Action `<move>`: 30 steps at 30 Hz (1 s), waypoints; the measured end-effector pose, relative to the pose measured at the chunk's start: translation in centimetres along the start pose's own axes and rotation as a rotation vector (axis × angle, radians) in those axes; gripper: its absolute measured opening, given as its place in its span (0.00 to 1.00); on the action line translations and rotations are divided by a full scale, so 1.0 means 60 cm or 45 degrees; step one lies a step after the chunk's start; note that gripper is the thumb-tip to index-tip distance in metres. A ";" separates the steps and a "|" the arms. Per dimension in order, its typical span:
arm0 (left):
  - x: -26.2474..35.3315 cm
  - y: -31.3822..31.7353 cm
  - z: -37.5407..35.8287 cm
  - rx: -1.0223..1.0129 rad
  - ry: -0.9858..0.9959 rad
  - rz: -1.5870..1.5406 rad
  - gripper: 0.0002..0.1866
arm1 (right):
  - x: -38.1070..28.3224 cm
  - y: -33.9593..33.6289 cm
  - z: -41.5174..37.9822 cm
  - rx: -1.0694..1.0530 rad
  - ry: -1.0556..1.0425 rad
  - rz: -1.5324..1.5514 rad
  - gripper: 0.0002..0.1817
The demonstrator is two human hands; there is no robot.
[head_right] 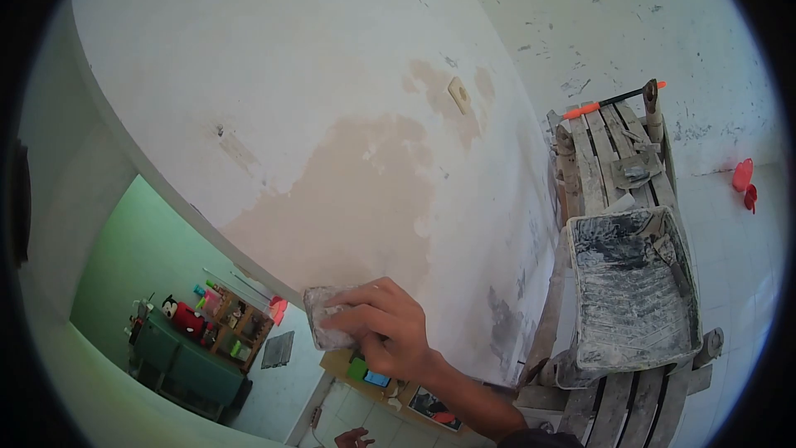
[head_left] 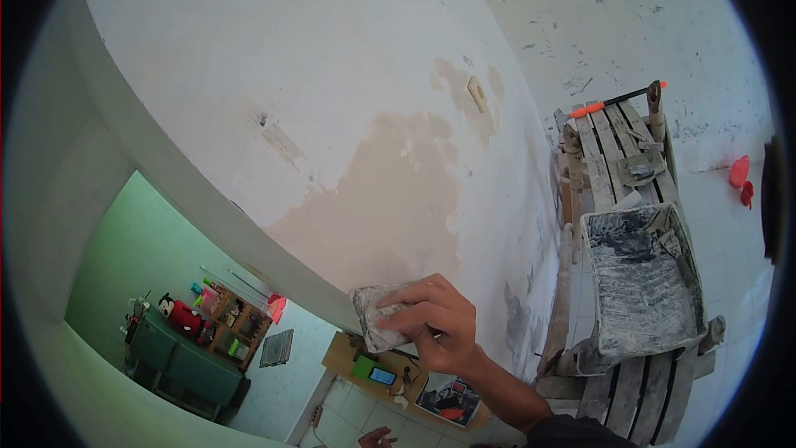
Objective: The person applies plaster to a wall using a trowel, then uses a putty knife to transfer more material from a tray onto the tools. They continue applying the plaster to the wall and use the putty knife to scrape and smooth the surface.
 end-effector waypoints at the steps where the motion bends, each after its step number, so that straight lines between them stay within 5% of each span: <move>1: -0.001 0.001 0.002 -0.002 0.002 0.001 0.17 | -0.011 0.000 -0.009 -0.098 -0.004 0.098 0.09; 4: -0.002 0.000 0.005 -0.003 -0.001 -0.010 0.17 | -0.026 -0.025 -0.005 0.078 0.055 0.213 0.04; 5: 0.000 -0.002 0.005 -0.008 0.002 -0.020 0.17 | -0.015 -0.037 0.005 0.185 0.030 0.193 0.11; 9: -0.009 -0.008 0.000 -0.005 0.019 -0.033 0.17 | 0.060 -0.068 0.092 0.542 0.182 0.150 0.10; 12: -0.006 -0.006 -0.003 -0.010 0.007 -0.035 0.16 | 0.117 -0.073 0.144 0.517 0.279 0.092 0.11; 19: 0.003 -0.001 -0.003 0.004 -0.037 -0.014 0.16 | 0.106 -0.030 0.168 0.332 -0.025 0.003 0.16; 26: -0.008 0.008 0.003 -0.001 -0.035 -0.004 0.16 | 0.009 -0.006 0.026 -0.160 -0.090 0.019 0.12; 30: -0.001 0.014 0.008 0.003 -0.024 0.005 0.17 | -0.021 -0.028 -0.001 -0.171 -0.058 0.224 0.08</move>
Point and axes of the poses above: each hand's wrist, its own z-axis towards the middle knuckle, its own y-axis out of the palm, x = y × z, the point moved 2 cm from there along z, towards the middle knuckle, and after that the axes turned 14 degrees about z, right-handed, at the moved point
